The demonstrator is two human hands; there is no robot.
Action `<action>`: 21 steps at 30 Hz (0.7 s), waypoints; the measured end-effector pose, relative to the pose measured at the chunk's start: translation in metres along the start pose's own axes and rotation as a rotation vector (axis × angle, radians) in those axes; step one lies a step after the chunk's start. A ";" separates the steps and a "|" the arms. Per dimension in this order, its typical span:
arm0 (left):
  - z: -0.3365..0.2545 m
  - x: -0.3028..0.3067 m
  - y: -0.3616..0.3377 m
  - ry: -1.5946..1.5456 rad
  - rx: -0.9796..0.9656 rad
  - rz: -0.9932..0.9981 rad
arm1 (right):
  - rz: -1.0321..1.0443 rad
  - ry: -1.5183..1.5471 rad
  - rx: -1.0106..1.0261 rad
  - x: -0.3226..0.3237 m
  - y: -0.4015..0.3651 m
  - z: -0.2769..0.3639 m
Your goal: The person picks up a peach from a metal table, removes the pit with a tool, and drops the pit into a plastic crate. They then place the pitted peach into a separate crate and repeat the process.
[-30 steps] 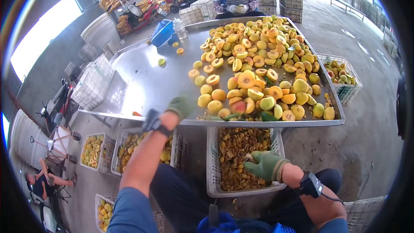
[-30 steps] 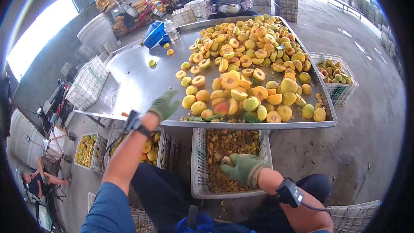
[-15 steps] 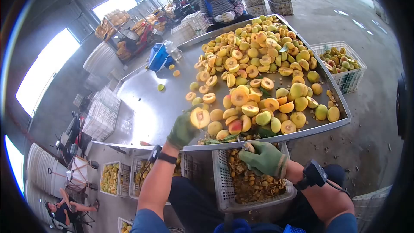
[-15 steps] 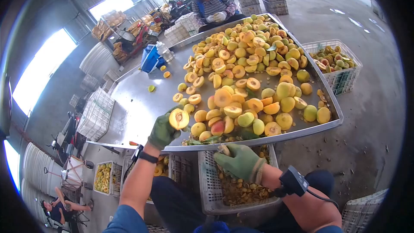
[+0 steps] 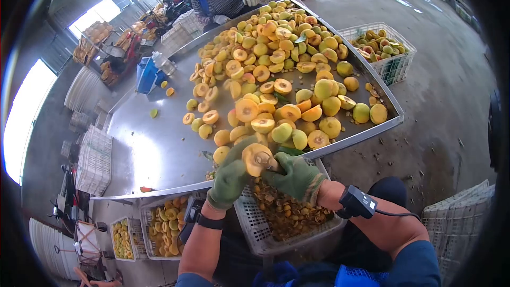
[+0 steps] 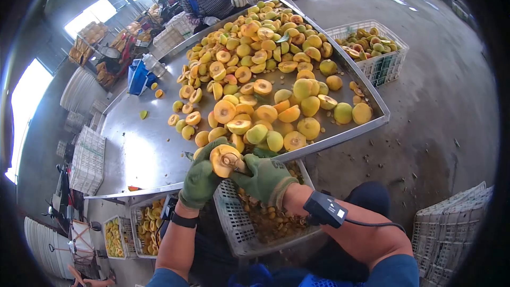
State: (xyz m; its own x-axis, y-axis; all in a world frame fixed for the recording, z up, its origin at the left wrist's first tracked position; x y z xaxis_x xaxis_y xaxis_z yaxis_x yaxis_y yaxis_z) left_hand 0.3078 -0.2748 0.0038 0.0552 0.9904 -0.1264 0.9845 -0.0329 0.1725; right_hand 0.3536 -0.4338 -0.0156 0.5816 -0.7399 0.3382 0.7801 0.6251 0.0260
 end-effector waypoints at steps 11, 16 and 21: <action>0.012 0.006 -0.010 0.015 0.201 -0.180 | -0.180 -0.309 0.234 0.003 -0.001 0.017; 0.019 0.003 -0.013 -0.190 0.203 -0.287 | -0.113 -0.347 0.226 -0.007 -0.007 0.018; 0.019 0.003 -0.017 -0.027 0.093 -0.301 | -0.024 -0.340 0.190 -0.005 -0.012 0.031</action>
State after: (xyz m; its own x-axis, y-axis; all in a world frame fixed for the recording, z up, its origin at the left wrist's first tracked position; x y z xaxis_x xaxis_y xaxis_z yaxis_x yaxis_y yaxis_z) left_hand 0.2946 -0.2738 -0.0182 -0.2374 0.9538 -0.1840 0.9683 0.2476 0.0337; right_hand 0.3343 -0.4296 0.0111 0.4287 -0.6501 0.6274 0.7176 0.6669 0.2007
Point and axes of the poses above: each hand's wrist, its own y-axis towards the middle knuckle, its own x-axis out of the back of the hand, z = x × y, the point moved 7 cm from there along y, towards the middle knuckle, and after that the axes turned 3 degrees about -z, right-handed, at the moved point
